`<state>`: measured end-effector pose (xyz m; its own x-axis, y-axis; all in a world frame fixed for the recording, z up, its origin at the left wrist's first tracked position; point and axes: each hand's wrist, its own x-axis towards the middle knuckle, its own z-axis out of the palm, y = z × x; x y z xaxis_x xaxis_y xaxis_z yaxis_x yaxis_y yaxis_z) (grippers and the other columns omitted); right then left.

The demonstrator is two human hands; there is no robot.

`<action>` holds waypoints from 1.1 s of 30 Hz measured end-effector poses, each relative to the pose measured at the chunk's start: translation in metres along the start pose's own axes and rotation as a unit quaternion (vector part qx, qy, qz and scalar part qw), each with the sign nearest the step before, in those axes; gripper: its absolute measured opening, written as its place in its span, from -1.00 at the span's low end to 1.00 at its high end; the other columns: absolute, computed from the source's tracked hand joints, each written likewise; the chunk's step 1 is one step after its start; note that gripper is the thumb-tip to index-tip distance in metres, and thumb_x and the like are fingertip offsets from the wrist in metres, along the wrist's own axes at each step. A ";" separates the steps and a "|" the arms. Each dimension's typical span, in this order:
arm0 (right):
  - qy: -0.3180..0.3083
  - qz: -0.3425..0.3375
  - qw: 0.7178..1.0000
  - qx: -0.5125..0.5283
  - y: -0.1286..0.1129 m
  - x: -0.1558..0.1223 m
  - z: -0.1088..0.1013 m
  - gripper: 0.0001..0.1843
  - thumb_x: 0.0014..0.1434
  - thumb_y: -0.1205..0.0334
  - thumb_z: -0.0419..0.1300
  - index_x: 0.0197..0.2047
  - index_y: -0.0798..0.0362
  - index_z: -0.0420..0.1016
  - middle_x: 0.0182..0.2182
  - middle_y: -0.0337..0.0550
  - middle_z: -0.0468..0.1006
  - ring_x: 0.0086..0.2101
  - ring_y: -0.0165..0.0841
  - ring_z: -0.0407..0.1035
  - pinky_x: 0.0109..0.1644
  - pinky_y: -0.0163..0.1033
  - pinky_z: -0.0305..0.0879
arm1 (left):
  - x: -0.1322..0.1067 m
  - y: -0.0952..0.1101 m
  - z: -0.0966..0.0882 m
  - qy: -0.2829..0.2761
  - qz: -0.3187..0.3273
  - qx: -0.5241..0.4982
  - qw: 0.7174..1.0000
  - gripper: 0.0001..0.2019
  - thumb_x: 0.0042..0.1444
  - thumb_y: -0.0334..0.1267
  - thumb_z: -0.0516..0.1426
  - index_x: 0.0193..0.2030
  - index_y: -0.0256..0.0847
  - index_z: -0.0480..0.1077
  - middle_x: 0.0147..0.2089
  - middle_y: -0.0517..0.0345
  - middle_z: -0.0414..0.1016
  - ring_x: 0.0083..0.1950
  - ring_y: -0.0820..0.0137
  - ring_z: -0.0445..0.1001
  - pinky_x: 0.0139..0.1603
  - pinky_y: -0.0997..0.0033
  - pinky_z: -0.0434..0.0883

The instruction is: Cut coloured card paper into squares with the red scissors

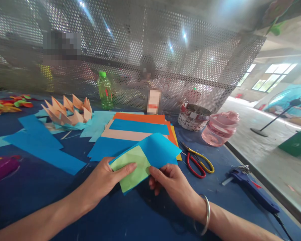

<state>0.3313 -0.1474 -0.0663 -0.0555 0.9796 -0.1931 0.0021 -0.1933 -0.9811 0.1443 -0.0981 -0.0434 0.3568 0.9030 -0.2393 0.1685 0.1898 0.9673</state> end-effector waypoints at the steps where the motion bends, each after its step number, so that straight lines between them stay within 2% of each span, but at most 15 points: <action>1: 0.002 -0.001 1.000 0.002 0.000 0.000 0.000 -0.44 0.05 -0.22 0.25 -0.58 0.16 0.47 -0.61 -0.19 0.47 -0.62 -0.52 0.29 -0.52 -0.40 0.25 | 0.000 0.001 0.000 0.004 0.007 0.004 1.000 -0.78 -0.05 -0.05 0.33 -0.44 -0.17 0.57 -0.50 0.19 0.62 -0.48 0.34 0.52 -0.45 0.46 0.45; 6: -0.002 0.000 1.000 0.006 0.000 0.001 0.000 -0.45 0.05 -0.21 0.25 -0.59 0.16 0.46 -0.62 -0.21 0.46 -0.63 -0.52 0.29 -0.52 -0.40 0.25 | 0.002 0.001 -0.002 -0.005 0.025 0.032 0.999 -0.80 -0.04 -0.08 0.32 -0.44 -0.16 0.58 -0.50 0.17 0.63 -0.49 0.32 0.52 -0.49 0.46 0.44; 9: -0.003 0.000 1.000 0.003 0.000 0.001 0.000 -0.45 0.06 -0.21 0.25 -0.59 0.16 0.46 -0.62 -0.21 0.46 -0.63 -0.52 0.28 -0.53 -0.40 0.24 | 0.002 0.001 -0.002 0.011 0.033 0.040 0.999 -0.78 -0.03 -0.04 0.31 -0.45 -0.14 0.58 -0.50 0.20 0.63 -0.50 0.35 0.50 -0.49 0.48 0.44; 18: -0.005 -0.001 1.000 -0.004 0.002 0.000 -0.001 -0.44 0.08 -0.21 0.24 -0.59 0.17 0.46 -0.62 -0.20 0.46 -0.63 -0.52 0.29 -0.52 -0.40 0.24 | 0.000 0.001 -0.001 0.003 0.005 0.025 1.000 -0.73 -0.02 0.02 0.30 -0.39 -0.16 0.58 -0.44 0.16 0.64 -0.42 0.30 0.54 -0.44 0.45 0.46; 24: -0.006 0.002 1.000 0.005 0.002 -0.001 0.000 -0.44 0.08 -0.21 0.25 -0.59 0.17 0.46 -0.62 -0.20 0.46 -0.63 -0.52 0.29 -0.53 -0.42 0.25 | 0.002 0.000 -0.002 -0.014 0.000 0.033 0.999 -0.69 -0.01 0.05 0.28 -0.42 -0.18 0.56 -0.48 0.15 0.62 -0.47 0.32 0.52 -0.46 0.44 0.44; 33: 0.000 0.004 1.000 0.009 0.002 -0.001 0.001 -0.45 0.08 -0.20 0.25 -0.59 0.16 0.45 -0.62 -0.21 0.45 -0.64 -0.53 0.29 -0.52 -0.42 0.25 | 0.000 0.001 0.001 -0.042 -0.023 -0.038 0.998 -0.71 0.03 0.02 0.27 -0.31 -0.18 0.57 -0.40 0.12 0.63 -0.42 0.32 0.52 -0.42 0.43 0.44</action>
<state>0.3300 -0.1489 -0.0677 -0.0559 0.9779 -0.2013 -0.0146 -0.2024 -0.9792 0.1453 -0.0984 -0.0429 0.4268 0.8579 -0.2861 0.1177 0.2610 0.9582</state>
